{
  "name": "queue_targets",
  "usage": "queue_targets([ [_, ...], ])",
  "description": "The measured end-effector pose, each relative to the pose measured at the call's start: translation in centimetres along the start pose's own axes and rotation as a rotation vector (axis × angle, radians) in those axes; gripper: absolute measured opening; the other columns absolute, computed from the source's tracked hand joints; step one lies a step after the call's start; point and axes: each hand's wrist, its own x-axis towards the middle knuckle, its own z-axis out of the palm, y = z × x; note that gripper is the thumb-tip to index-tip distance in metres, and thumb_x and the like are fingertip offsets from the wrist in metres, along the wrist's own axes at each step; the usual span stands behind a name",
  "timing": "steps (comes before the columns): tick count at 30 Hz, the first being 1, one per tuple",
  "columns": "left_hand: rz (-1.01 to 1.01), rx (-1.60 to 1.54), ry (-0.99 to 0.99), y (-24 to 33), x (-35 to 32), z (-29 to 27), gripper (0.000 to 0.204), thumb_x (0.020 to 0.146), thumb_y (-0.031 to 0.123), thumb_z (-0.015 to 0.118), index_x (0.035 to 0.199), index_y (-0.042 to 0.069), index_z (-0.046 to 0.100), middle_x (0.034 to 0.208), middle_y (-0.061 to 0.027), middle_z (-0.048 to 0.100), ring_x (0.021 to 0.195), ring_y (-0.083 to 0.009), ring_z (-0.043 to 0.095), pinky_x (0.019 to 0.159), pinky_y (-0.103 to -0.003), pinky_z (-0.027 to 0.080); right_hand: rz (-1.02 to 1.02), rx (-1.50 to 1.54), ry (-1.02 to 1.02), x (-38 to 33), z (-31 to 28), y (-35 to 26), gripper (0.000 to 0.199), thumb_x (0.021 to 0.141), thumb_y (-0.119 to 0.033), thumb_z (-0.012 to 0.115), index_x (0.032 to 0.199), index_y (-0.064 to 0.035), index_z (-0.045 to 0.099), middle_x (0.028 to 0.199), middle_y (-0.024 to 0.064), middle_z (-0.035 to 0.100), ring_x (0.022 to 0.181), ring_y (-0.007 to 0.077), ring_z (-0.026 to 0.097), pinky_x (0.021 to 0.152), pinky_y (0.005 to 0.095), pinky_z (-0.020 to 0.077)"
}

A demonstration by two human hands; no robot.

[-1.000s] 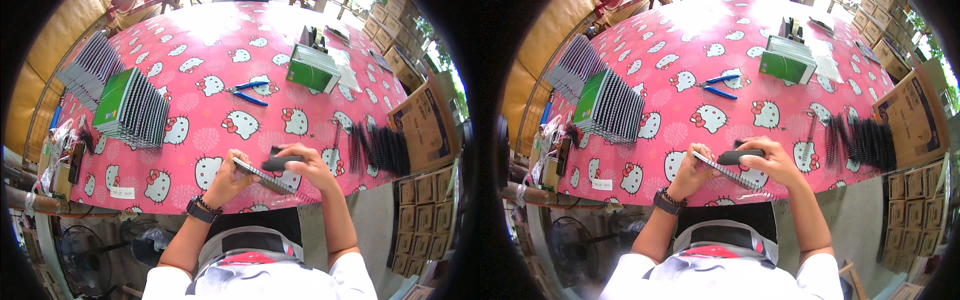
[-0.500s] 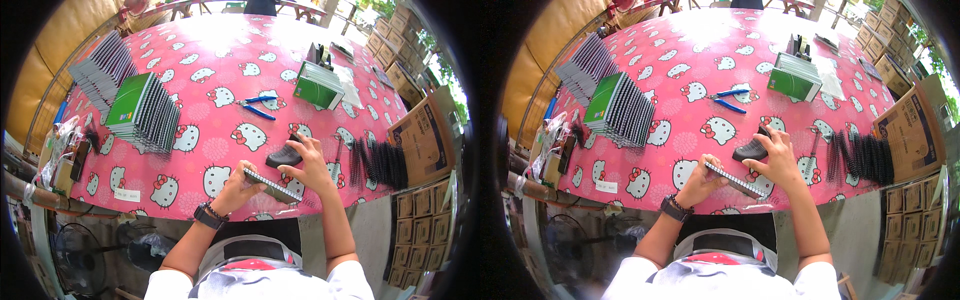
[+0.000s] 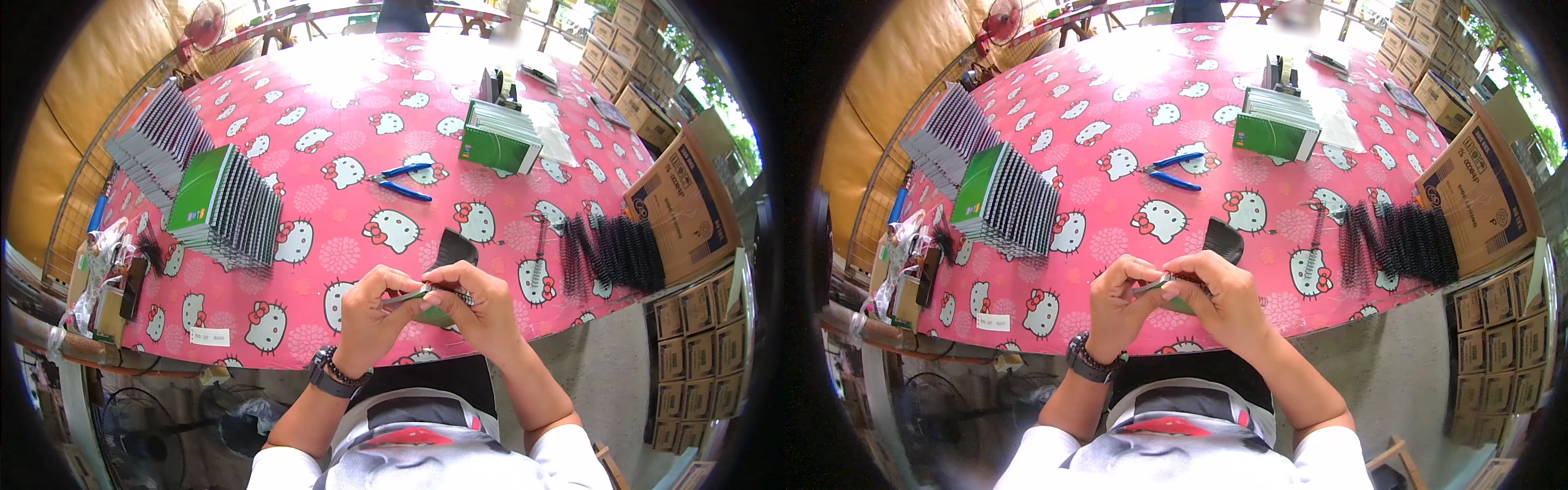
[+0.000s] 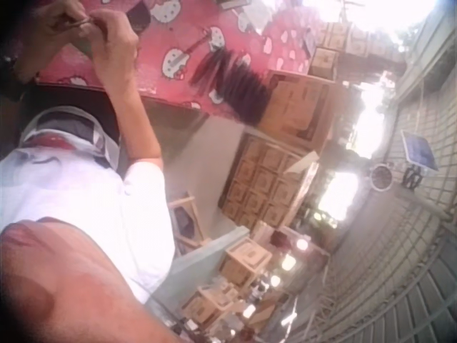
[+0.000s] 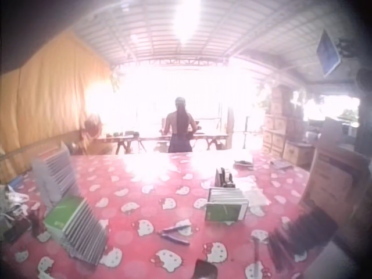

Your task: The person assembles spiral-bound notebooks by inserting black plastic spines into the spiral binding of green-covered notebooks. They handle each notebook individually, align the spine, and press it into place, then place the finished unit on a growing stack.

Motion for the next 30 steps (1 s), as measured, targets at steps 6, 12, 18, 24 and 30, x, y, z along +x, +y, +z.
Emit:
queue_targets([
  [6, -0.018, -0.025, -0.019, 0.3, -0.2, -0.6, 0.021, 0.072, 0.005, 0.079, 0.086, 0.003, 0.063, 0.083, -0.0066, 0.066, 0.073, -0.0117, 0.063, 0.064, -0.024, 0.05, -0.159, -0.106, -0.02, 0.3, 0.2, -0.6, 0.019, 0.078, -0.01, 0.075, 0.092, -0.0027, 0.064, 0.078, 0.0092, 0.06, 0.069, 0.0228, 0.061, 0.06, 0.0309, 0.0488],
  [12, -0.072, -0.16, -0.035, 0.4, -1.0, -0.7, 0.022, 0.071, 0.003, 0.08, 0.085, 0.002, 0.063, 0.081, -0.0063, 0.066, 0.073, -0.0111, 0.062, 0.062, -0.024, 0.05, -0.254, -0.18, -0.105, 1.1, -0.1, -0.7, 0.022, 0.076, -0.016, 0.077, 0.086, -0.0026, 0.062, 0.073, 0.0092, 0.056, 0.062, 0.0235, 0.056, 0.053, 0.0332, 0.0447],
  [18, -0.195, -0.289, 0.023, 0.2, -1.1, -1.6, 0.023, 0.074, 0.006, 0.08, 0.087, 0.003, 0.06, 0.079, -0.0016, 0.064, 0.074, -0.0069, 0.059, 0.064, -0.022, 0.049, -0.246, -0.304, -0.209, 1.4, 0.8, -1.8, 0.022, 0.082, -0.02, 0.07, 0.091, -0.0017, 0.061, 0.077, 0.011, 0.057, 0.069, 0.0279, 0.058, 0.059, 0.0363, 0.0471],
  [24, -0.02, 0.085, 0.132, 2.9, 0.8, -6.1, 0.022, 0.08, 0.009, 0.075, 0.098, 0.002, 0.063, 0.083, -0.0031, 0.065, 0.076, -0.0081, 0.06, 0.07, -0.025, 0.05, -0.342, -0.377, -0.198, 3.7, 1.6, -2.5, 0.059, 0.078, -0.034, 0.073, 0.124, -0.0042, 0.05, 0.101, 0.0158, 0.06, 0.088, 0.032, 0.058, 0.078, 0.0388, 0.0481],
  [30, 0.239, 0.437, 0.062, 9.0, 5.3, -11.5, 0.019, 0.085, 0.013, 0.07, 0.1, 0.003, 0.065, 0.084, -0.007, 0.065, 0.073, -0.0139, 0.061, 0.066, -0.026, 0.048, -0.249, 0.114, -0.373, 9.6, 5.5, -5.2, 0.056, 0.083, -0.014, 0.07, 0.132, -0.0057, 0.044, 0.092, 0.0085, 0.059, 0.081, 0.0165, 0.057, 0.072, 0.0296, 0.0473],
])
